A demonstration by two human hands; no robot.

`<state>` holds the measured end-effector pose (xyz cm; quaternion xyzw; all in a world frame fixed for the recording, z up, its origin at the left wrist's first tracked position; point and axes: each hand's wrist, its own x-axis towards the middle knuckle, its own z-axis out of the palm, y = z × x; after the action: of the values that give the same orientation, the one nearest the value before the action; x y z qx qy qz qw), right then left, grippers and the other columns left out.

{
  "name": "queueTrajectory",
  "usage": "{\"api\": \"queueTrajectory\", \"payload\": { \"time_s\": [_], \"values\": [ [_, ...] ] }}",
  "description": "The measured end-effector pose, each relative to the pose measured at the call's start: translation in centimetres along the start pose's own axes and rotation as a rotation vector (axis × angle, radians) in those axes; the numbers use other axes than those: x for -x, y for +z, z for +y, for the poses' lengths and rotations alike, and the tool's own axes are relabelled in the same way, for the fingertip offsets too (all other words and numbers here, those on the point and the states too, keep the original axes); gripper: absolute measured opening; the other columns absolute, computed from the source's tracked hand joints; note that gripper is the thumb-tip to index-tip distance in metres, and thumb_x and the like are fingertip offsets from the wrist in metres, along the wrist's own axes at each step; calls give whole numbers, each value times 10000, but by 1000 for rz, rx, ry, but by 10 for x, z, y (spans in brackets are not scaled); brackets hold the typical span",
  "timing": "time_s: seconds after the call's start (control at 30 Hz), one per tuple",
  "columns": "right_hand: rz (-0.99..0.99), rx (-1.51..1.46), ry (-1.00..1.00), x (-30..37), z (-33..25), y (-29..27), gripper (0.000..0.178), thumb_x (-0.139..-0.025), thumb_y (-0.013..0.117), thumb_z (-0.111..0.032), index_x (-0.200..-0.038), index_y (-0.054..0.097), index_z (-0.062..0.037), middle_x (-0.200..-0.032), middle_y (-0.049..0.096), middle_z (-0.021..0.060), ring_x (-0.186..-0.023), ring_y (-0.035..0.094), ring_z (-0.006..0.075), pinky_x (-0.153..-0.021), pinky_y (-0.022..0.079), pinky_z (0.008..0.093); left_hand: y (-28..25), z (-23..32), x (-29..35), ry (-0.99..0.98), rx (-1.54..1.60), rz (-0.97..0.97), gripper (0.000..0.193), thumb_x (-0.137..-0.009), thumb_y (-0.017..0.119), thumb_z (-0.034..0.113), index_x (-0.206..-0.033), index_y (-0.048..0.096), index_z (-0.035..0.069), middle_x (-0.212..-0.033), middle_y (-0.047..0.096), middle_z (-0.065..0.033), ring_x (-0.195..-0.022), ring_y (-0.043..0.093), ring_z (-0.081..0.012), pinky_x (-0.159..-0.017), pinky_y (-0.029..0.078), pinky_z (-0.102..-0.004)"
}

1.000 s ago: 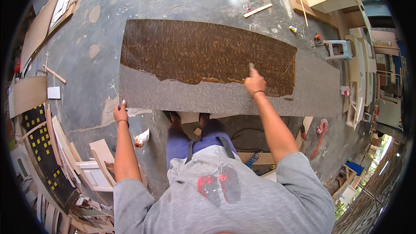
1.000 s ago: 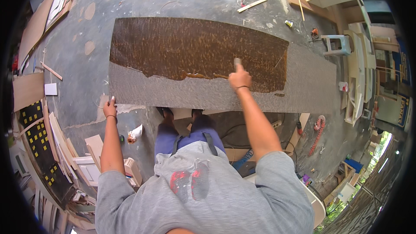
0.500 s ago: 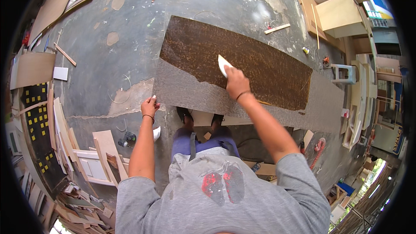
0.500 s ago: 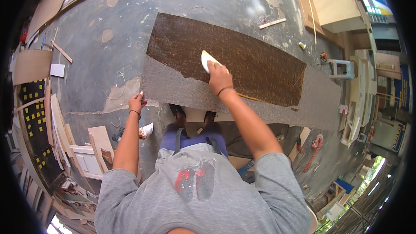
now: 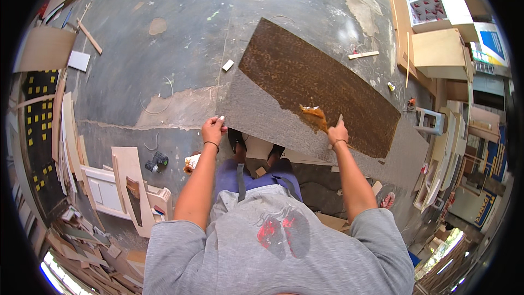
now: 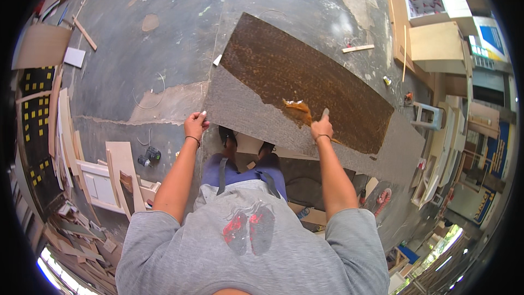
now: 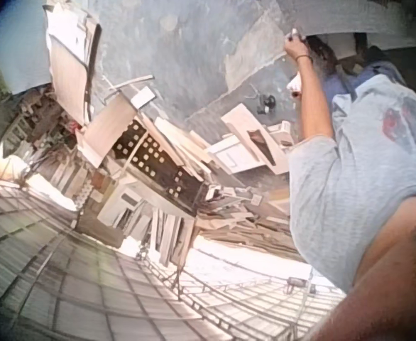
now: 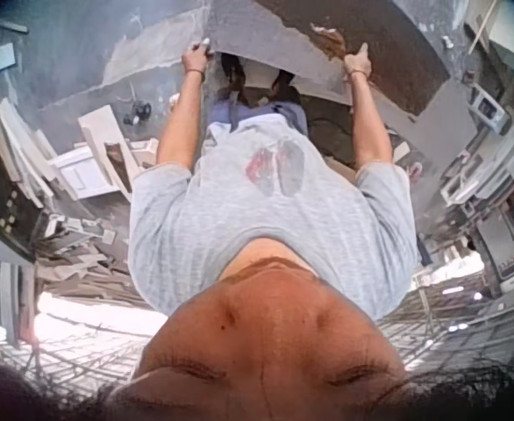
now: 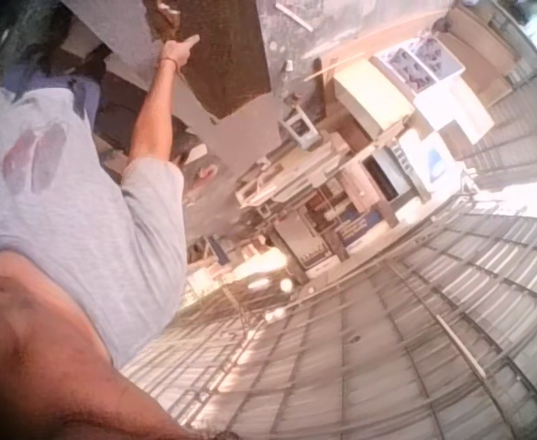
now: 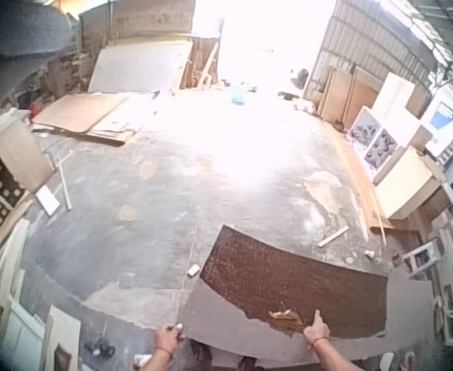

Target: The person pours adhesive from a container onto a large wooden panel and a thin wooden strip, then uses a handheld spreader to coat the surfaces evenly.

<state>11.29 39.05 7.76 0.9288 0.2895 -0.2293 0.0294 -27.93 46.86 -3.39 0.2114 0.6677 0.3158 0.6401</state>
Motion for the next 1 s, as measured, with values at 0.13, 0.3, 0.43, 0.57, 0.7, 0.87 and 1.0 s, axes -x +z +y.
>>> {"api": "queueTrajectory", "payload": {
  "time_s": [0.13,0.3,0.43,0.57,0.7,0.87,1.0],
  "values": [
    [-51,-40,-73,17,-115,31,601,-781,501,-260,-1345,362,-107,-1068,593,270,-1012,573,408,-873,449,450,-7,2,5,-41,38,-9,203,-828,666,191,-920,578,33,-747,593,-23,-583,599,-103,-545,524,-240],
    [-127,-47,-245,40,-240,51,408,-792,477,-226,-1157,499,-46,-1047,598,270,-1011,581,401,-871,456,459,-7,-3,9,-36,162,-43,264,-840,644,147,-1023,557,-21,-808,610,-48,-635,617,-122,-587,534,-245],
    [-176,37,-412,70,-309,57,366,-801,474,-188,-1135,480,-38,-1019,611,257,-989,592,403,-850,469,455,-6,-6,10,-41,218,-52,285,-844,630,118,-1069,545,-34,-825,617,-59,-633,618,-127,-593,534,-248],
    [-260,73,-698,91,-338,73,286,-811,438,-169,-1058,517,-50,-958,616,262,-938,585,431,-819,457,483,-2,-5,10,-64,246,-16,214,-838,633,110,-985,548,-21,-797,613,-62,-607,615,-134,-578,530,-250],
    [-257,-21,-889,94,-317,63,393,-815,474,-193,-1207,480,-176,-933,610,246,-889,577,425,-792,449,485,-5,2,12,-141,304,6,245,-823,662,142,-968,509,18,-783,597,-57,-624,626,-153,-576,538,-263],
    [-189,102,-628,48,-206,20,463,-824,457,-149,-1285,418,-132,-1025,598,259,-935,578,420,-810,453,478,-2,-4,13,-168,358,-9,189,-824,668,167,-873,516,68,-745,588,-29,-633,618,-131,-561,520,-251],
    [-156,267,-497,64,-200,51,570,-794,450,-153,-1339,339,-27,-989,609,278,-957,585,427,-850,452,469,1,-2,16,-167,392,-4,162,-832,658,169,-845,541,58,-727,594,-24,-607,607,-115,-548,498,-229]
  ]
}}
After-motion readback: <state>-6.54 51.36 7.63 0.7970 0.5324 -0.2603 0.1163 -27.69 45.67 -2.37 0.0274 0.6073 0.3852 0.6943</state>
